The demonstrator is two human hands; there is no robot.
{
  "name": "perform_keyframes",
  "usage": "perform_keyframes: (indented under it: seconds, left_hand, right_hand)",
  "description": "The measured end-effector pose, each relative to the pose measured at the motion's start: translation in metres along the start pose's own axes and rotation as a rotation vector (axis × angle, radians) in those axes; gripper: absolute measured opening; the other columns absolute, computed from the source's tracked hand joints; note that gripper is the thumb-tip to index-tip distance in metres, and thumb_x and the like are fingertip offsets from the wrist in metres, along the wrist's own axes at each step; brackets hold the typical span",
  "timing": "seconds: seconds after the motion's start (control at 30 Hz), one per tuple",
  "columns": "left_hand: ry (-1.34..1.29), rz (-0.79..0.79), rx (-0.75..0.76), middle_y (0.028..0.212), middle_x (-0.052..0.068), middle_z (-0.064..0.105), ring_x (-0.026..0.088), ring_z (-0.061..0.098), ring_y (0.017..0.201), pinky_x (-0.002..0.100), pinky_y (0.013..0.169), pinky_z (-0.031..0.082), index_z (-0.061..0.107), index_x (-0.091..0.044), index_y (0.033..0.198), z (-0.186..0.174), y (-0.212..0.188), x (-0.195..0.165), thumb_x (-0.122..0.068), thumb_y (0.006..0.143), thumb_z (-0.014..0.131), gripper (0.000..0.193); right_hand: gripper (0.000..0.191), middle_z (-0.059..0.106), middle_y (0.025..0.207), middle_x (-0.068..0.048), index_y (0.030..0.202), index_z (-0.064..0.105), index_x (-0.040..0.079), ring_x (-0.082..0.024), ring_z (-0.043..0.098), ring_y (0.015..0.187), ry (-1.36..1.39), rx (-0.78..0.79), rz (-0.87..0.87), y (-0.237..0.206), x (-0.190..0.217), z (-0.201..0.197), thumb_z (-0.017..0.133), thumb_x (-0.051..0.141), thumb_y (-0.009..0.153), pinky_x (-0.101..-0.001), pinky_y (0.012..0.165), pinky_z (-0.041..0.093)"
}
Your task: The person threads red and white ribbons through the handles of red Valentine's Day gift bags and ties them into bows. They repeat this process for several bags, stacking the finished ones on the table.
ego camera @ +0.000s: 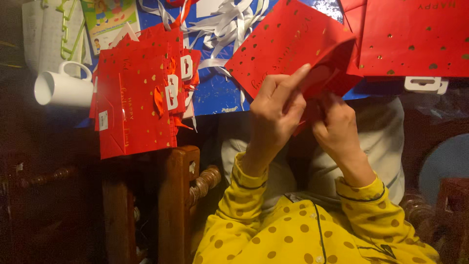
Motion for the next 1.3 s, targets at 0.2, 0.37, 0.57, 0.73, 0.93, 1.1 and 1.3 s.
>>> perform_keyframes:
  seconds: [0.2,0.37,0.57,0.73,0.93,1.1,1.3]
  left_hand:
    - [0.314,0.254,-0.052,0.105,0.001,0.055,0.019,0.062,0.094,0.03,0.082,0.055,0.067,-0.025,0.138,-0.016,0.004,-0.032,-0.001,0.094,0.074,0.051]
    - [0.372,0.263,-0.041,0.11,0.004,0.056,0.022,0.061,0.1,0.034,0.082,0.054,0.071,-0.018,0.126,-0.024,0.009,-0.034,-0.002,0.086,0.075,0.044]
    - [0.365,0.318,-0.05,0.116,0.002,0.065,0.022,0.065,0.111,0.035,0.094,0.055,0.066,-0.014,0.11,-0.038,0.011,-0.043,-0.005,0.092,0.073,0.021]
    - [0.309,0.442,0.101,0.121,0.003,0.068,0.023,0.067,0.111,0.037,0.1,0.055,0.066,-0.012,0.109,-0.042,0.002,-0.071,-0.01,0.092,0.075,0.019]
    - [0.079,0.57,0.009,0.113,0.004,0.068,0.025,0.068,0.106,0.043,0.102,0.057,0.067,-0.01,0.11,-0.054,-0.002,-0.078,-0.006,0.089,0.076,0.023]
    - [-0.034,0.506,-0.247,0.114,0.003,0.066,0.026,0.064,0.105,0.039,0.1,0.059,0.058,-0.014,0.115,-0.067,-0.018,-0.058,-0.004,0.097,0.072,0.026]
    - [-0.023,0.288,-0.2,0.111,-0.002,0.068,0.017,0.065,0.1,0.031,0.085,0.055,0.068,-0.017,0.117,-0.017,-0.016,-0.019,0.001,0.1,0.075,0.025]
  right_hand:
    - [0.027,0.064,0.1,-0.023,0.115,0.063,-0.003,-0.045,0.061,0.092,-0.179,0.142,-0.308,0.02,0.021,-0.007,0.063,-0.003,0.088,-0.0498,0.079,0.051]
    - [0.027,0.068,0.121,-0.02,0.121,0.063,0.002,-0.038,0.068,0.11,-0.065,0.037,-0.368,0.0,0.045,-0.034,0.065,-0.006,0.095,-0.0416,0.093,0.056]
    - [0.053,0.036,0.168,-0.016,0.15,0.045,0.011,-0.039,0.036,0.154,-0.423,-0.157,-0.42,-0.003,0.036,-0.061,0.066,0.003,0.102,-0.0576,0.132,0.029]
    - [0.057,0.027,0.161,-0.022,0.148,0.047,0.015,-0.046,0.017,0.152,-0.487,-0.15,-0.445,0.002,0.023,-0.057,0.073,0.033,0.101,-0.0647,0.128,0.009]
    - [0.025,0.071,0.122,-0.013,0.119,0.069,0.012,-0.041,0.057,0.127,-0.401,-0.296,-0.533,0.007,0.021,-0.078,0.055,0.016,0.099,-0.0589,0.122,0.024]
    - [0.018,0.065,0.121,-0.02,0.125,0.059,-0.002,-0.035,0.069,0.107,0.117,-0.387,-0.374,0.006,-0.027,-0.083,0.064,0.008,0.112,-0.0405,0.098,0.061]
    - [0.016,0.063,0.102,-0.004,0.125,0.068,-0.004,-0.009,0.057,0.087,0.799,-0.418,0.036,-0.011,-0.06,-0.038,0.063,-0.008,0.11,-0.0247,0.08,0.048]
Point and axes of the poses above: each hand's wrist, its own y-axis towards the middle knuckle, its own z-axis out of the palm, x = y × z, the point moved 2 cm from there along y, towards the middle knuckle
